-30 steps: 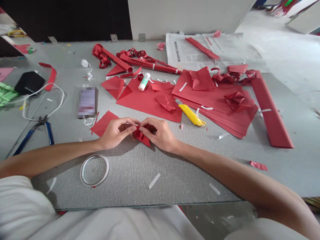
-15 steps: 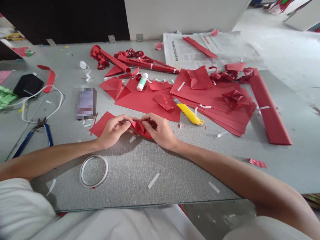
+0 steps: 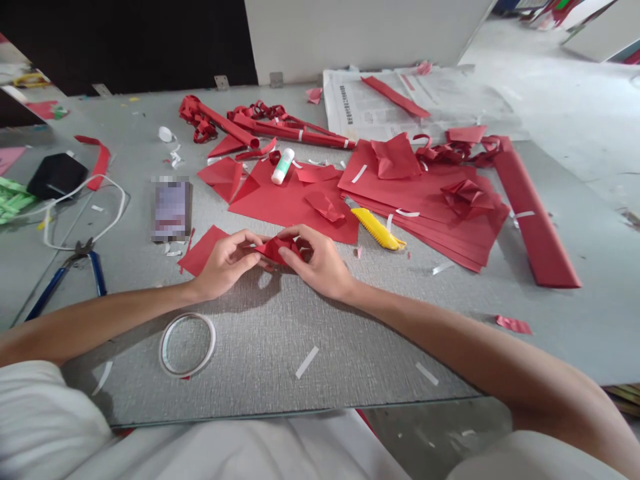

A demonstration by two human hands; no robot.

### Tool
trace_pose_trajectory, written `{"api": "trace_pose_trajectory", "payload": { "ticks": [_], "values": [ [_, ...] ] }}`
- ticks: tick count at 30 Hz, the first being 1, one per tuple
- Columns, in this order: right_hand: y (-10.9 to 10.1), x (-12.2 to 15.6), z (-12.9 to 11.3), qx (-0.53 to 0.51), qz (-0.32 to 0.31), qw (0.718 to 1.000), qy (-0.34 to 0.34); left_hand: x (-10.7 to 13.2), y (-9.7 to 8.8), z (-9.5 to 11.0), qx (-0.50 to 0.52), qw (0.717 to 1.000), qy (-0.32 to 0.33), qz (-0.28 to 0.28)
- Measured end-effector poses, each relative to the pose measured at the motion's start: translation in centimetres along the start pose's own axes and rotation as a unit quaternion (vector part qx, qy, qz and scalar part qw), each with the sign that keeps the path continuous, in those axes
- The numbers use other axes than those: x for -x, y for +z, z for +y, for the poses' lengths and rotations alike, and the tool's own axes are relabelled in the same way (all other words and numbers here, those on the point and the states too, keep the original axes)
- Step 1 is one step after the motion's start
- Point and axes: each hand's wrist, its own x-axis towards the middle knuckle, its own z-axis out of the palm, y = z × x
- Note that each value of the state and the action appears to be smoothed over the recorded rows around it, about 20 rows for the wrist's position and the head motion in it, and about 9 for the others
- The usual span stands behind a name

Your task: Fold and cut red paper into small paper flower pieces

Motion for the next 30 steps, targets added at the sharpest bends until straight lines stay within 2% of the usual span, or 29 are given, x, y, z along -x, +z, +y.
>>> {"api": "trace_pose_trajectory", "payload": {
  "ticks": [6, 11, 20, 24, 30],
  "values": [
    [0.1, 0.0, 0.7, 0.0, 0.024, 1.0, 0.011, 0.0, 0.0, -0.1, -0.037, 0.999, 0.008, 0.017],
    [0.1, 0.0, 0.9, -0.008, 0.047, 0.999, -0.008, 0.0, -0.2, -0.3, -0.054, 0.998, 0.02, 0.019],
    [-0.3, -0.8, 2.8, -0.052, 0.171, 0.984, 0.022, -0.1, -0.3, -0.1, -0.106, 0.989, 0.044, 0.091],
    [-0.6, -0.9, 3.4, -0.044, 0.184, 0.981, 0.038, 0.1, -0.6, -0.6, -0.124, 0.986, 0.021, 0.108],
    [-0.6, -0.9, 3.6, -0.061, 0.184, 0.98, 0.036, 0.0, -0.6, -0.8, -0.104, 0.985, 0.023, 0.137]
  ]
}}
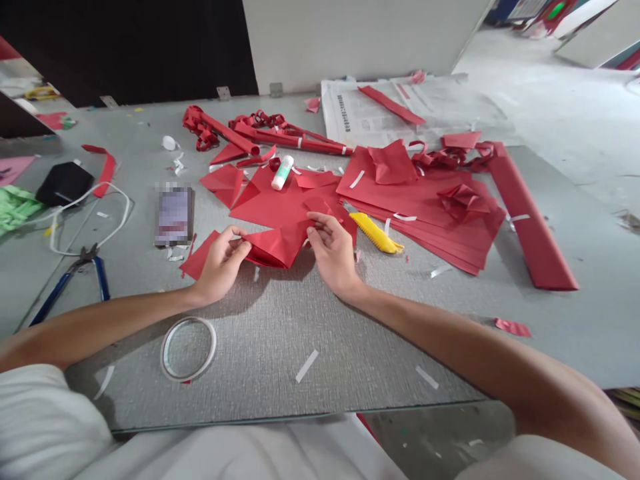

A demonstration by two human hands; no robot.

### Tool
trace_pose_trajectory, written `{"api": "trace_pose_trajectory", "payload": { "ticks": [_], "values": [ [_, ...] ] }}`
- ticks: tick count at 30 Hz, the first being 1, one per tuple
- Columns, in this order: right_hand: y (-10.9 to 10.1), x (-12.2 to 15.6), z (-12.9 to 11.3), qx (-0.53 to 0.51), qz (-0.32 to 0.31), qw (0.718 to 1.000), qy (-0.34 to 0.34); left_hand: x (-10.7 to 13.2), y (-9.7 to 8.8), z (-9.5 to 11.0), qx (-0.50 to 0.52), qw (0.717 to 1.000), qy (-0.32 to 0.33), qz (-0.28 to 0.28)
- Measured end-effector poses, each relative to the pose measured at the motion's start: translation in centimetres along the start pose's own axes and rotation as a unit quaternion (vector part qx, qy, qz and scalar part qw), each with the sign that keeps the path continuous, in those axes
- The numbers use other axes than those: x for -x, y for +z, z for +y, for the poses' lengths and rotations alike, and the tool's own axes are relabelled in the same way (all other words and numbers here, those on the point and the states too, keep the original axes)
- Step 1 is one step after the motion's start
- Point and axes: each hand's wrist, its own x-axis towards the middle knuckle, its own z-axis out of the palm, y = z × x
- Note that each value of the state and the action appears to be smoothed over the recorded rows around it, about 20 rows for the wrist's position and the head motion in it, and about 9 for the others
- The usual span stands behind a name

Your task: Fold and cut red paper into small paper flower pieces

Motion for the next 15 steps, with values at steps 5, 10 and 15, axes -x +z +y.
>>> {"api": "trace_pose_trajectory", "payload": {
  "ticks": [5, 10, 15],
  "values": [
    [0.03, 0.1, -0.22, -0.013, -0.01, 1.0, -0.001, -0.1, 0.22, 0.62, 0.002, 1.0, 0.011, 0.0],
    [0.09, 0.28, -0.83, -0.026, -0.025, 0.999, -0.008, -0.08, 0.22, 0.84, -0.009, 0.999, 0.032, -0.031],
    [0.35, 0.41, -0.91, -0.051, -0.063, 0.997, -0.002, 0.05, 0.22, 0.27, 0.001, 0.998, 0.042, -0.048]
  ]
}}
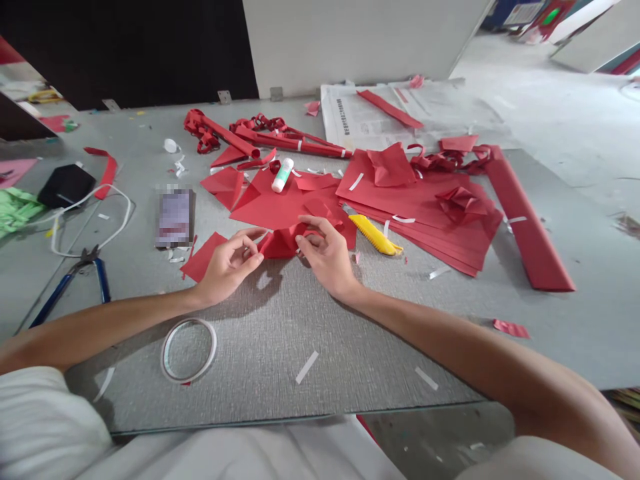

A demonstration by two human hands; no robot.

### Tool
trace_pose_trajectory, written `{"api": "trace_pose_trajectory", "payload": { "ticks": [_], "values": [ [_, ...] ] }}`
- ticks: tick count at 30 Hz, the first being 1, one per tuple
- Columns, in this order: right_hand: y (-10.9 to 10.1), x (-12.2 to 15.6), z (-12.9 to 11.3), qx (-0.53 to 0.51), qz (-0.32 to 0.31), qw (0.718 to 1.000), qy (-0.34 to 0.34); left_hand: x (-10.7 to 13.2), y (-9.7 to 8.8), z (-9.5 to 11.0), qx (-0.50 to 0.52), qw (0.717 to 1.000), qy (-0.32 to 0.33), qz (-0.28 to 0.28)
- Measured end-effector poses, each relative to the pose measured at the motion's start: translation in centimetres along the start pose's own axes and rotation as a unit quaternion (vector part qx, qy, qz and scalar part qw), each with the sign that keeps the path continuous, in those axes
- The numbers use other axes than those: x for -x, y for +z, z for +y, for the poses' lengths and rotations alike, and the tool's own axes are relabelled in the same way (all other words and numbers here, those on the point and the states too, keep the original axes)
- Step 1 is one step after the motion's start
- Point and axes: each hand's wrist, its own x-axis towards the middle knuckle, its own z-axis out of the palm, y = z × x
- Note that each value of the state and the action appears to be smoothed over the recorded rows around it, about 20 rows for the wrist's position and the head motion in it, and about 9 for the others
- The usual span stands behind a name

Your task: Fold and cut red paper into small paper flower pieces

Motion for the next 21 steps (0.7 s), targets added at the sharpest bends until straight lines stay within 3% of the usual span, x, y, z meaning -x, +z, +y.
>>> {"api": "trace_pose_trajectory", "payload": {
  "ticks": [8, 15, 21],
  "values": [
    [0.4, 0.2, -0.2, 0.033, -0.062, 0.997, -0.008, 0.0, 0.1, -0.9, 0.107, 0.992, -0.031, -0.064],
    [0.3, 0.7, -0.9, 0.122, -0.12, 0.984, -0.041, 0.0, 0.1, -1.0, 0.122, 0.986, -0.024, -0.113],
    [0.2, 0.9, -1.9, 0.205, -0.195, 0.946, -0.158, -0.2, -0.1, -1.0, 0.155, 0.981, -0.024, -0.111]
  ]
}}
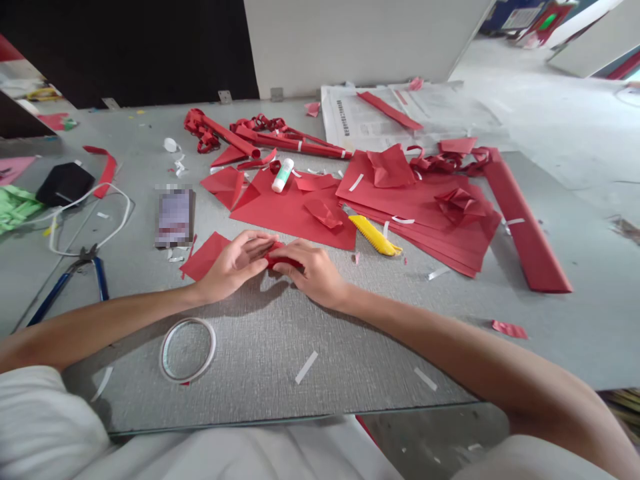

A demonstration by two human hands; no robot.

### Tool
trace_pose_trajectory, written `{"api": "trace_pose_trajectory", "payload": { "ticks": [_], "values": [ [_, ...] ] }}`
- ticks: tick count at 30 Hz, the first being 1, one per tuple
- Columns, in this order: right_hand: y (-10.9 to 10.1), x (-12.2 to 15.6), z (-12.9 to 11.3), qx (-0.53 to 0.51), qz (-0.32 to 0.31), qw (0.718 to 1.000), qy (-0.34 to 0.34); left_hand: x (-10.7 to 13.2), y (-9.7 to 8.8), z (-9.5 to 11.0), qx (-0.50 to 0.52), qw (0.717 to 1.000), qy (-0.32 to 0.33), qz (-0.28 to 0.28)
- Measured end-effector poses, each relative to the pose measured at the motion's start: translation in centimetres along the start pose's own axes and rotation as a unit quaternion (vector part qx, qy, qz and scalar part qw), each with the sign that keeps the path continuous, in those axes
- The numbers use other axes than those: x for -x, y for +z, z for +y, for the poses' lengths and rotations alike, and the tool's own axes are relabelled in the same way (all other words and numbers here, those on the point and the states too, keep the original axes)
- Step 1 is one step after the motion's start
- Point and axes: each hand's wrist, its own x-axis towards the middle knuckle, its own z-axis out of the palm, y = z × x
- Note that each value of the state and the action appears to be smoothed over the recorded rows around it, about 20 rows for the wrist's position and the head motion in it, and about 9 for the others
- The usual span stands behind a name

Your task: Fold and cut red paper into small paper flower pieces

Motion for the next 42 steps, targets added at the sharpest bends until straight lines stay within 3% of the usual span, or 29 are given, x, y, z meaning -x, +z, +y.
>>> {"api": "trace_pose_trajectory", "payload": {
  "ticks": [4, 8, 12, 19, 23, 29, 35, 42],
  "values": [
    [0.3, 0.1, 0.1, 0.037, 0.014, 0.999, -0.032, -0.2, 0.1, -0.3, 0.012, 0.999, -0.019, 0.024],
    [0.5, 0.1, 0.3, 0.086, 0.092, 0.991, 0.044, -0.2, 0.3, -0.5, 0.016, 0.999, -0.02, 0.034],
    [0.3, -0.1, 0.4, 0.029, 0.064, 0.991, 0.118, 0.0, 0.4, -0.1, -0.008, 0.999, -0.005, 0.048],
    [0.1, -0.2, -0.2, -0.031, 0.068, 0.993, 0.092, 0.2, 0.7, 1.5, -0.129, 0.99, -0.057, -0.002],
    [0.2, -0.2, -0.4, -0.025, 0.075, 0.993, 0.092, 0.3, 1.1, 1.8, -0.145, 0.987, -0.074, -0.002],
    [0.4, -0.2, -0.4, -0.012, 0.112, 0.985, 0.132, 0.3, 1.4, 2.0, -0.141, 0.984, -0.091, 0.055],
    [0.8, 0.4, -0.7, 0.056, 0.114, 0.99, 0.064, 0.0, 1.3, 2.0, -0.112, 0.987, -0.106, 0.037],
    [0.9, 1.3, -0.7, 0.106, 0.051, 0.991, -0.06, 0.0, 1.3, 1.8, -0.061, 0.991, -0.11, 0.04]
  ]
}}
